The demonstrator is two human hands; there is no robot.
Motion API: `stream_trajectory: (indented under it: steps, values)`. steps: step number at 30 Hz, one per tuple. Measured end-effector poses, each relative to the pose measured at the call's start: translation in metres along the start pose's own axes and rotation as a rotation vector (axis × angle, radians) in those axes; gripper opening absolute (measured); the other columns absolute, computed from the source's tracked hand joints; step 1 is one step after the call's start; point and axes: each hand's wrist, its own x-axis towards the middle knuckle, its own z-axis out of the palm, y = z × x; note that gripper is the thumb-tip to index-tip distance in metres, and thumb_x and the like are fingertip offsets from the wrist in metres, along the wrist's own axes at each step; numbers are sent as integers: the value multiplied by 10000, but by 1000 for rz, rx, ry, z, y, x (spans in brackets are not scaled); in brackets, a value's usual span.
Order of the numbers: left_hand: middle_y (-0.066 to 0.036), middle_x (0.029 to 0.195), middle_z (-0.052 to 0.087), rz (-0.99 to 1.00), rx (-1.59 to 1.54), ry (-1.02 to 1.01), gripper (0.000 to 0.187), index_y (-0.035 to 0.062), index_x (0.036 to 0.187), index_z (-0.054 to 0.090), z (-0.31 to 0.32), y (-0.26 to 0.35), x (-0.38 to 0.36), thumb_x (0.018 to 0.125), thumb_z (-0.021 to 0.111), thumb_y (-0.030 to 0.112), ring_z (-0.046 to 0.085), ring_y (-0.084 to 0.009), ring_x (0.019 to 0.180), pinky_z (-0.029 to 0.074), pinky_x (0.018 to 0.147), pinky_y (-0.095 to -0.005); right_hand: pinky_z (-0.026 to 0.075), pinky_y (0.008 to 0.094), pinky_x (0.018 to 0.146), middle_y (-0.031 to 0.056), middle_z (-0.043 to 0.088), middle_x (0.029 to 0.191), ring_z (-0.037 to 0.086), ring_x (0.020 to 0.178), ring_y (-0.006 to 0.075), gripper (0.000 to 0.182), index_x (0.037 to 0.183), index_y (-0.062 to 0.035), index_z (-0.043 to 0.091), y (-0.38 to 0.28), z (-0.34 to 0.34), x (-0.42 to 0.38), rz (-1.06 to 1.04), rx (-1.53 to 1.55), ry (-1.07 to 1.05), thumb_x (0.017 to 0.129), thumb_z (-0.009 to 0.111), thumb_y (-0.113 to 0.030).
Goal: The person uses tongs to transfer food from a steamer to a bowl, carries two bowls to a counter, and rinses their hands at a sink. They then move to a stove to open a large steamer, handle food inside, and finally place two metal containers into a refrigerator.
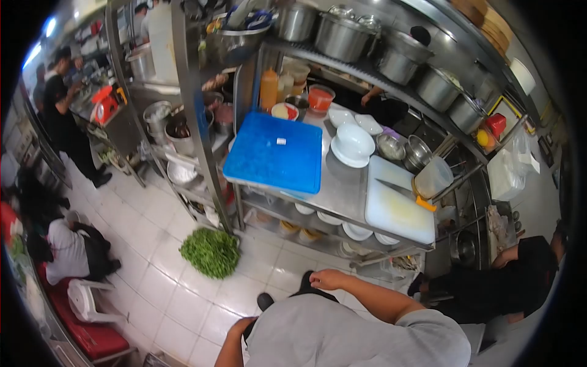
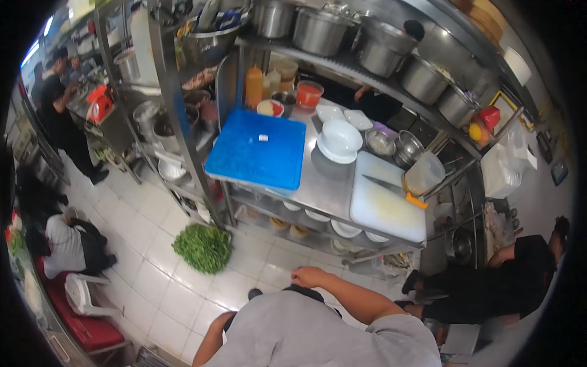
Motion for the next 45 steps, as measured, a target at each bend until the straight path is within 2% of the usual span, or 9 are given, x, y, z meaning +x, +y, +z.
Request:
stream_trajectory:
  steps: [4, 11, 13, 15, 26, 29, 36, 40, 45]
  values:
    - [-101, 996, 651, 101, -12, 85, 373, 26, 1063, 623, -14, 1, 1, 870, 517, 327, 593, -176, 894, 455, 810, -305, 471, 372, 751, 97, 644, 890, 620, 816, 268, 289, 1006, -116, 582, 23, 22, 13, 0, 52, -12, 855, 493, -346]
    - [-126, 1011, 645, 412, 434, 283, 430, 0, 1115, 589, -20, 48, 34, 837, 585, 328, 600, -190, 915, 461, 816, -294, 507, 372, 558, 107, 640, 778, 646, 638, 215, 265, 866, -56, 633, 133, 102, 15, 612, 397, -168, 797, 501, -276]
    - [-127, 1065, 627, 415, 320, 252, 448, 11, 1134, 579, -13, 62, 38, 820, 628, 326, 582, -186, 1004, 434, 868, -250, 506, 374, 517, 108, 634, 737, 643, 628, 202, 266, 820, -40, 638, 157, 124, 5, 752, 315, -181, 787, 502, -267]
    - [-126, 1208, 547, 465, 211, -16, 587, 52, 1245, 497, -16, 52, 58, 826, 586, 453, 512, -265, 1118, 384, 951, -381, 505, 371, 514, 111, 633, 703, 638, 613, 206, 286, 807, -39, 643, 162, 151, 3, 743, 457, -98, 797, 500, -287]
    - [-147, 1265, 479, 199, 318, -71, 670, 60, 1290, 420, 49, 95, 67, 816, 549, 516, 477, -286, 1151, 367, 971, -395, 499, 442, 585, 170, 650, 739, 635, 613, 303, 283, 829, -4, 662, 142, 196, -17, 388, 121, 198, 762, 505, -230]
    - [-152, 1280, 461, 159, 318, -61, 693, 62, 1303, 399, 69, 97, 67, 814, 539, 533, 468, -291, 1160, 362, 976, -399, 496, 437, 577, 191, 640, 703, 629, 586, 308, 275, 732, 24, 655, 134, 166, -27, 469, 212, -35, 735, 485, -192]
    - [-166, 1316, 418, 18, 297, -21, 747, 67, 1332, 350, 130, 79, 75, 807, 515, 573, 446, -304, 1181, 351, 988, -408, 467, 415, 501, 180, 594, 562, 593, 496, 278, 280, 619, 25, 637, 149, 181, -84, 457, 477, 129, 706, 448, -162]
    - [-173, 1336, 393, -88, 234, 43, 778, 70, 1348, 322, 167, 42, 71, 804, 501, 595, 433, -311, 1192, 344, 995, -413, 479, 409, 494, 172, 608, 579, 581, 485, 281, 245, 620, 10, 643, 194, 242, -132, 438, 356, -33, 695, 499, -174]
    - [-183, 1362, 363, -208, 128, 102, 817, 73, 1369, 287, 202, -9, 57, 799, 484, 624, 417, -321, 1207, 336, 1004, -419, 479, 433, 539, 152, 620, 636, 598, 563, 275, 317, 684, -17, 662, 244, 339, -263, 667, 622, 168, 753, 522, -293]
